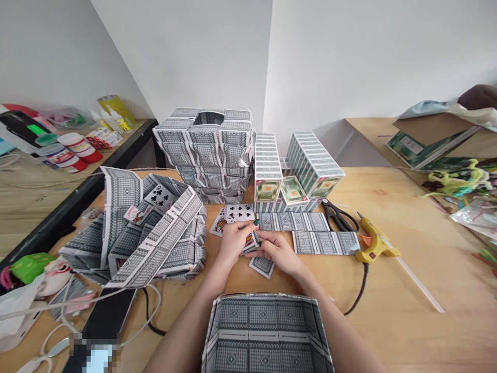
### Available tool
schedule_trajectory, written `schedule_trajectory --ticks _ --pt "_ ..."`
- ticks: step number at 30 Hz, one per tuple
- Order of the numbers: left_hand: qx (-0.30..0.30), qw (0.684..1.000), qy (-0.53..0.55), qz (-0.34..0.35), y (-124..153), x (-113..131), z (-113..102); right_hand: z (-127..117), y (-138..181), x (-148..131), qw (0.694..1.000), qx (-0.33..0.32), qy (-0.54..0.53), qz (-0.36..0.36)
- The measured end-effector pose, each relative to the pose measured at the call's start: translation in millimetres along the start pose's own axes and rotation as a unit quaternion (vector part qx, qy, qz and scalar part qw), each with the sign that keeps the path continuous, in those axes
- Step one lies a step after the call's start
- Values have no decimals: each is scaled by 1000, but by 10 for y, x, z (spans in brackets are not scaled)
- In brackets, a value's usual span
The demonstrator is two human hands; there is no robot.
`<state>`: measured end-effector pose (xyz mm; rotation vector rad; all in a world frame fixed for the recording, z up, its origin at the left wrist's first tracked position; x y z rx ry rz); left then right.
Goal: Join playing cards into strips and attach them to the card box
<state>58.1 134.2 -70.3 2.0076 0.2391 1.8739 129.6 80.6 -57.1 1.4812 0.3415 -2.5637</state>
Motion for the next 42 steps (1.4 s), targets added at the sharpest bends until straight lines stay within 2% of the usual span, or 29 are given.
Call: schedule_trajectory --ticks 11,18,21,24,26,29,33,37,42 --pt "-5 1000 5 -5 6 18 7 43 14 -21 1000 -20 -22 -6" --pt "-7 997 70 -38 9 8 -12 86 15 -51 1000 -24 -9 -9" --pt "8 998 61 -9 18 55 -29 72 11 -48 1000 -18 21 -12" --pt "26 998 55 28 47 132 -51 -62 0 -11 997 24 77 -16" --pt "11 997 65 44 65 177 -24 -216 -5 5 989 72 127 -23" --pt "-29 996 54 64 88 232 55 -459 11 -64 964 151 212 -52" --pt "-37 993 -22 112 116 285 102 -640 54 -229 933 220 271 -93" --pt "-32 988 -66 136 113 259 112 -696 69 -234 930 238 266 -84" --pt "-3 977 -135 166 125 250 97 -679 61 -212 931 217 284 -72"
Point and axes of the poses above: each hand's wrist, its own y-axis away from the middle knuckle, its own z-axis out of the palm, x = y × z, the point moved 10 cm from there along -y, towards the middle knuckle, and after that the axes turned 13 degrees about -z, right-handed, at the moved point
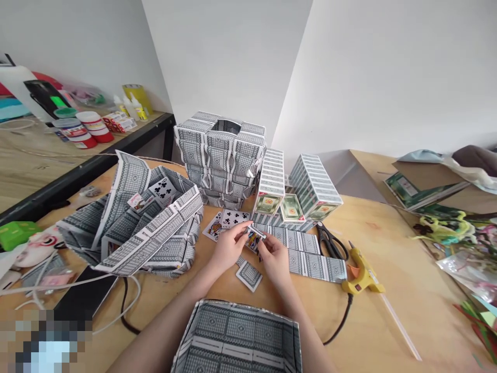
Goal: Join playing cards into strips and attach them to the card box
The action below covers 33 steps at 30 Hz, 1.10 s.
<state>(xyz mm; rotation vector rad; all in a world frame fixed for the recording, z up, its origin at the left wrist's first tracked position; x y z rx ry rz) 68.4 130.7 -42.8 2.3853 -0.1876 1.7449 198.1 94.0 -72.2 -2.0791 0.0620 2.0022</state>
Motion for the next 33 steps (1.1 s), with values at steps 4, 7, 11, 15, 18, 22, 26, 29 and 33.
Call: schedule_trajectory --ticks 4,7,11,15,18,22,26,29,33 --pt "20 999 -31 14 8 15 -36 -6 2 -26 1000 -10 -5 11" --pt "38 997 -64 15 14 43 -62 19 -1 -52 999 -22 -41 18" --pt "39 995 -90 32 38 122 -44 111 13 -62 992 -49 -110 25" --pt "18 996 -75 46 57 167 3 241 58 -54 979 -91 -179 43" --pt "15 995 -62 72 71 227 9 273 79 -66 972 -99 -208 46" --pt "12 990 -60 130 112 344 7 310 105 -26 959 -98 -259 69" --pt "-9 984 -67 163 165 417 44 323 105 24 952 -85 -283 83" --pt "-5 984 -69 164 180 433 44 323 94 15 953 -77 -282 83" --pt "35 986 -80 145 161 392 -19 363 104 -24 951 -93 -280 97"
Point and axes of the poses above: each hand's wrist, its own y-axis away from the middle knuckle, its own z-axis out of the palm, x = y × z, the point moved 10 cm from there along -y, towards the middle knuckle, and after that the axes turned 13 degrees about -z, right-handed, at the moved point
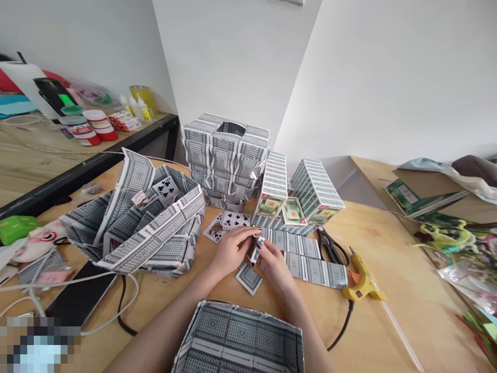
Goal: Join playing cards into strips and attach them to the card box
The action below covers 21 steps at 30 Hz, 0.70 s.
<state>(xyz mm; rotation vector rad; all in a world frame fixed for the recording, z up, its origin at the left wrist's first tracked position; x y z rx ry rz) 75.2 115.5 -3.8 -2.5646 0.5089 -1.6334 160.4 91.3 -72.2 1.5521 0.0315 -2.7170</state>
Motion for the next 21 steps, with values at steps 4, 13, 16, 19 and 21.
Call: schedule_trajectory --ticks 4,13,16,19,21 --pt "97 994 -10 -56 -11 -177 -194 -57 1 -3 999 32 -19 4" --pt "117 986 -10 -119 -24 -321 -214 -134 -19 -34 995 78 -59 -9" --pt "83 992 -10 -94 -21 -211 -143 -191 -40 -98 993 98 -47 -43" --pt "37 998 -36 -47 -7 -63 -55 -261 -54 -132 991 111 -6 -69" --pt "13 999 -48 -14 10 25 -12 -282 -62 -125 991 107 35 -70"
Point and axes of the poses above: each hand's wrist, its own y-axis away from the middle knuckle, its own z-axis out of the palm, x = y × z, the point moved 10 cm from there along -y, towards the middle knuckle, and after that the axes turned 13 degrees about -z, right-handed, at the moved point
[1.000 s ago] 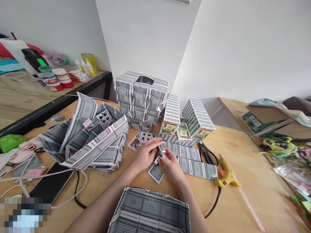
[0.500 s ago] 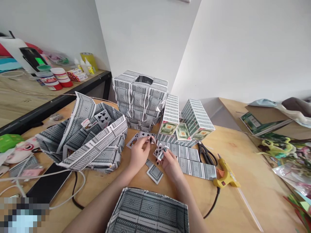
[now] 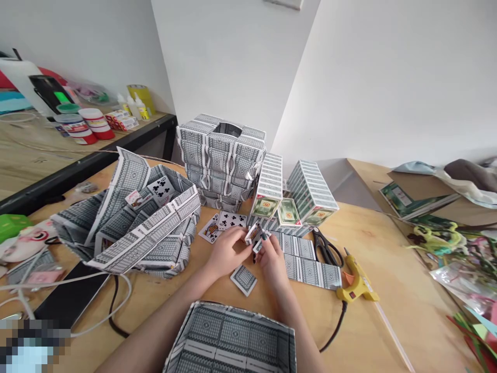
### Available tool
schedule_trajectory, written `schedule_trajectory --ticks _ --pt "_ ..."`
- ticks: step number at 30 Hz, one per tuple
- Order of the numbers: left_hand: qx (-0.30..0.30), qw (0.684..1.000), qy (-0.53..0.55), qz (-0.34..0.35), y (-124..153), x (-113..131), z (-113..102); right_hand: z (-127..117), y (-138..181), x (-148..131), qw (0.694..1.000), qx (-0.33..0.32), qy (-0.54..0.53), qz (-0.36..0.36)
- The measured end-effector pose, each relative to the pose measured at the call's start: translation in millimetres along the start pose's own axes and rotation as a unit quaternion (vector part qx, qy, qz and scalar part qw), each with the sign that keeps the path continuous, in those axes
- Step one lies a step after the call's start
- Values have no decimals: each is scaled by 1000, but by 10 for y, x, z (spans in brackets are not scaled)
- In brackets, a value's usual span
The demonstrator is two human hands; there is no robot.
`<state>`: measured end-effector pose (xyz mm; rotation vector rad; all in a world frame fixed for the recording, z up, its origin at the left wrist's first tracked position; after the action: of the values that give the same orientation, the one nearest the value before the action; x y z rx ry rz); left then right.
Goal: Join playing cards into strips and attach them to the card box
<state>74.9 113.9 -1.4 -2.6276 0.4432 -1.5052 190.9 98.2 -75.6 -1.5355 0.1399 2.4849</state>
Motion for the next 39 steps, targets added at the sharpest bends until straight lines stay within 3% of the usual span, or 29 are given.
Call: schedule_trajectory --ticks 8,15,23,39 --pt "-77 995 -18 66 77 134 123 -24 -11 -7 997 -18 79 -6" --pt "-56 996 -47 46 61 66 109 -94 -11 -18 996 3 94 -8" --pt "-79 991 -76 71 81 89 181 6 2 -82 988 -30 154 -3" --pt "-59 993 -78 62 67 62 159 19 -2 -53 976 -58 208 10"
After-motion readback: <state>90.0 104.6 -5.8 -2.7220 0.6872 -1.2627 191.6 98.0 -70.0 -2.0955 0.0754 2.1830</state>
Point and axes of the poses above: each hand's wrist, its own y-axis away from the middle knuckle, its own z-axis out of the palm, x = y × z, the point moved 10 cm from there along -y, towards the middle knuckle, and after that the axes turned 13 degrees about -z, right-handed, at the moved point
